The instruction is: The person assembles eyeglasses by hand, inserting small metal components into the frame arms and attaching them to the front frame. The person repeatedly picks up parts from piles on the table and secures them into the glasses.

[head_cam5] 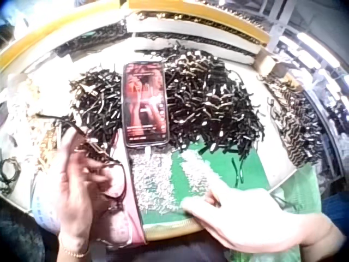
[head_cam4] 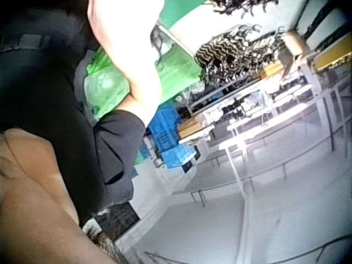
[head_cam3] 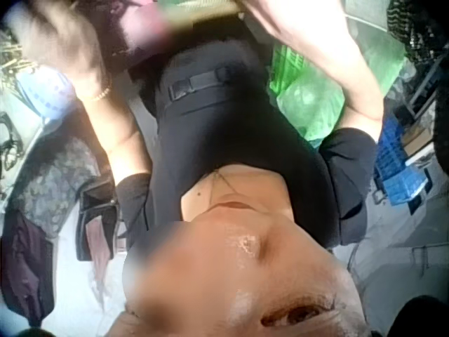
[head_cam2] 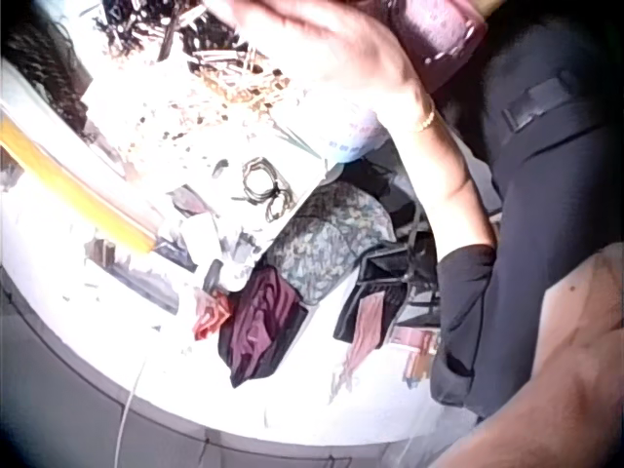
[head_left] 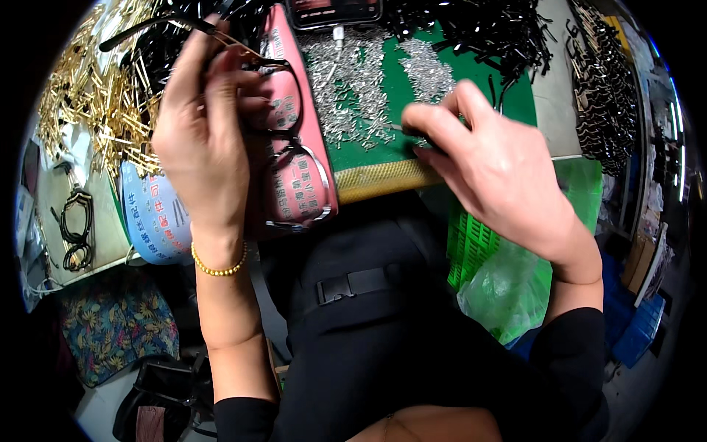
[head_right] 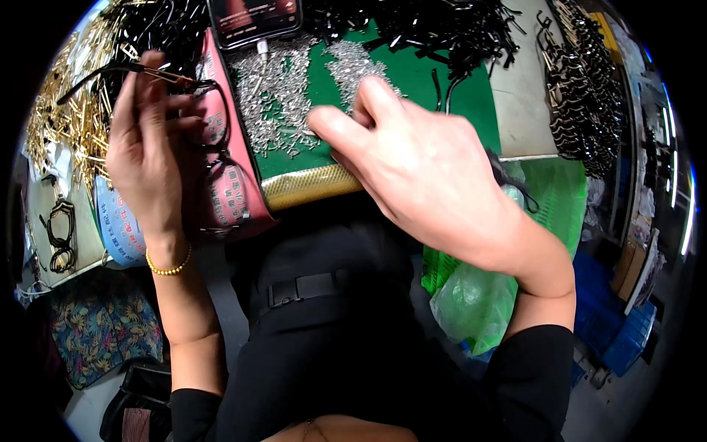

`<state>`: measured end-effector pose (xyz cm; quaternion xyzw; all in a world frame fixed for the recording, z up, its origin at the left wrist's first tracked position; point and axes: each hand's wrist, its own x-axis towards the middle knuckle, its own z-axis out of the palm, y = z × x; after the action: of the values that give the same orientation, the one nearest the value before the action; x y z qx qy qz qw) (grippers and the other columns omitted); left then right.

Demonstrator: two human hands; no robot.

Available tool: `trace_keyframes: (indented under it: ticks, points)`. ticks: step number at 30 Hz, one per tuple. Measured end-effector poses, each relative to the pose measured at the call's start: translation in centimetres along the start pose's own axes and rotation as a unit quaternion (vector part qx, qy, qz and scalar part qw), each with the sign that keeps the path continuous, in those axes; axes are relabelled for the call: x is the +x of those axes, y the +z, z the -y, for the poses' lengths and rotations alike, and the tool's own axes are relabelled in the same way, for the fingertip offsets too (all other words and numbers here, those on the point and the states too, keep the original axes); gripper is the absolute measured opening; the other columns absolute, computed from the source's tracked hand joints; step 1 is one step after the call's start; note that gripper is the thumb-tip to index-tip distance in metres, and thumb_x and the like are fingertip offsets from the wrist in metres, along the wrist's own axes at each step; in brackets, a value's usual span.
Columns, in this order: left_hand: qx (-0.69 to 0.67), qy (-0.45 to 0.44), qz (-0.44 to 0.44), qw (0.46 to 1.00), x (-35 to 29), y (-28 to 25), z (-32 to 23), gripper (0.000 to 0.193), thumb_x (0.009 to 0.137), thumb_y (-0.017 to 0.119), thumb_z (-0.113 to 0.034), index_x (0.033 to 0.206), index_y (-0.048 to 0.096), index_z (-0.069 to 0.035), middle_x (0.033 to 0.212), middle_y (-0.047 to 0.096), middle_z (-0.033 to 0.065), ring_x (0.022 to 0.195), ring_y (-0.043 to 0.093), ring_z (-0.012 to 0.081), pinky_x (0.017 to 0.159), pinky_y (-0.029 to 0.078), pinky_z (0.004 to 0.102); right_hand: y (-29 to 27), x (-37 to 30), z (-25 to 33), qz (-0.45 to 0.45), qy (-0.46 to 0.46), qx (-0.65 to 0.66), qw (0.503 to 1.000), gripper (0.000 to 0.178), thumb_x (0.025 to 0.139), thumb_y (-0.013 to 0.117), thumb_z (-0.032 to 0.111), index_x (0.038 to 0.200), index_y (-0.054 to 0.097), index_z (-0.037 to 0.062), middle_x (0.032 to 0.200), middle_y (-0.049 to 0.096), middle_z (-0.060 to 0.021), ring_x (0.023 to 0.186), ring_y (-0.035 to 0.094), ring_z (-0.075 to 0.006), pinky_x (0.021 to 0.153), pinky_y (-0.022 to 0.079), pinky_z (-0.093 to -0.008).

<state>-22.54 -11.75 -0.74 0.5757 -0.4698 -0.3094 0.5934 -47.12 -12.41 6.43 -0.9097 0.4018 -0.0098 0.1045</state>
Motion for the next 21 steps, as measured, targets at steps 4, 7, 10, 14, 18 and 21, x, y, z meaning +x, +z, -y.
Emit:
trace_keyframes:
  ticks: [4, 7, 10, 14, 18, 21]
  points:
    - [0.063, 0.099, -0.113, 0.987, -1.2, -1.3, -0.1, 0.041, 0.111, 0.039, -0.025, 0.139, 0.053, 0.002, 0.092, 0.066, 0.0033, 0.069, 0.061, 0.0041, 0.049, 0.042, 0.0145, 0.6, -2.3, -0.3, 0.052, 0.044, 0.011, 0.998, 0.050, 0.089, 0.068, 0.010, 0.135, 0.061, 0.0287, 0.091, 0.051, -0.0074, 0.063, 0.060, -0.0243, 0.054, 0.050, -0.0366]
    - [-0.146, -0.026, -0.088, 0.985, -3.3, -3.2, -0.7, 0.048, 0.111, 0.040, -0.035, 0.128, 0.056, 0.006, 0.075, 0.042, -0.0032, 0.057, 0.031, 0.0023, 0.046, 0.023, 0.0195, 1.6, -2.8, -0.7, 0.022, 0.037, 0.009, 0.999, 0.048, 0.089, 0.067, 0.012, 0.133, 0.063, 0.0293, 0.090, 0.049, -0.0072, 0.060, 0.059, -0.0233, 0.053, 0.049, -0.0357]
    - [-0.144, -0.001, -0.097, 0.985, -4.8, -4.3, -0.3, 0.044, 0.111, 0.040, -0.033, 0.120, 0.058, 0.006, 0.079, 0.047, 0.0015, 0.071, 0.046, 0.0096, 0.061, 0.037, 0.0248, 1.9, -2.7, -1.0, 0.024, 0.029, -0.005, 0.999, 0.046, 0.090, 0.066, 0.013, 0.133, 0.064, 0.0297, 0.090, 0.049, -0.0069, 0.059, 0.057, -0.0228, 0.051, 0.049, -0.0352]
    - [0.114, 0.111, -0.173, 0.972, -7.4, -5.0, 0.8, 0.024, 0.108, 0.047, -0.013, 0.121, 0.053, 0.006, 0.104, 0.065, 0.0142, 0.099, 0.064, 0.0235, 0.080, 0.052, 0.0321, 1.8, -2.4, -1.2, 0.033, 0.010, -0.012, 0.999, 0.045, 0.091, 0.066, 0.014, 0.133, 0.063, 0.0304, 0.089, 0.048, -0.0068, 0.058, 0.056, -0.0225, 0.050, 0.048, -0.0352]
    - [0.375, 0.107, -0.036, 0.920, -9.0, -6.4, 1.8, 0.010, 0.095, 0.062, 0.006, 0.104, 0.068, 0.007, 0.099, 0.069, 0.0135, 0.094, 0.063, 0.0216, 0.084, 0.050, 0.0341, 2.0, -2.3, -0.9, 0.025, 0.021, -0.012, 0.999, 0.047, 0.091, 0.065, 0.015, 0.135, 0.062, 0.0312, 0.089, 0.048, -0.0073, 0.058, 0.057, -0.0226, 0.050, 0.047, -0.0354]
    - [0.299, 0.116, -0.029, 0.947, -9.8, -6.9, 1.3, 0.023, 0.095, 0.055, 0.015, 0.113, 0.065, 0.006, 0.107, 0.067, 0.0158, 0.094, 0.065, 0.0222, 0.087, 0.054, 0.0311, 2.0, -2.3, -0.6, 0.027, 0.030, -0.021, 0.999, 0.052, 0.090, 0.065, 0.014, 0.139, 0.059, 0.0326, 0.089, 0.048, -0.0074, 0.058, 0.057, -0.0226, 0.050, 0.047, -0.0355]
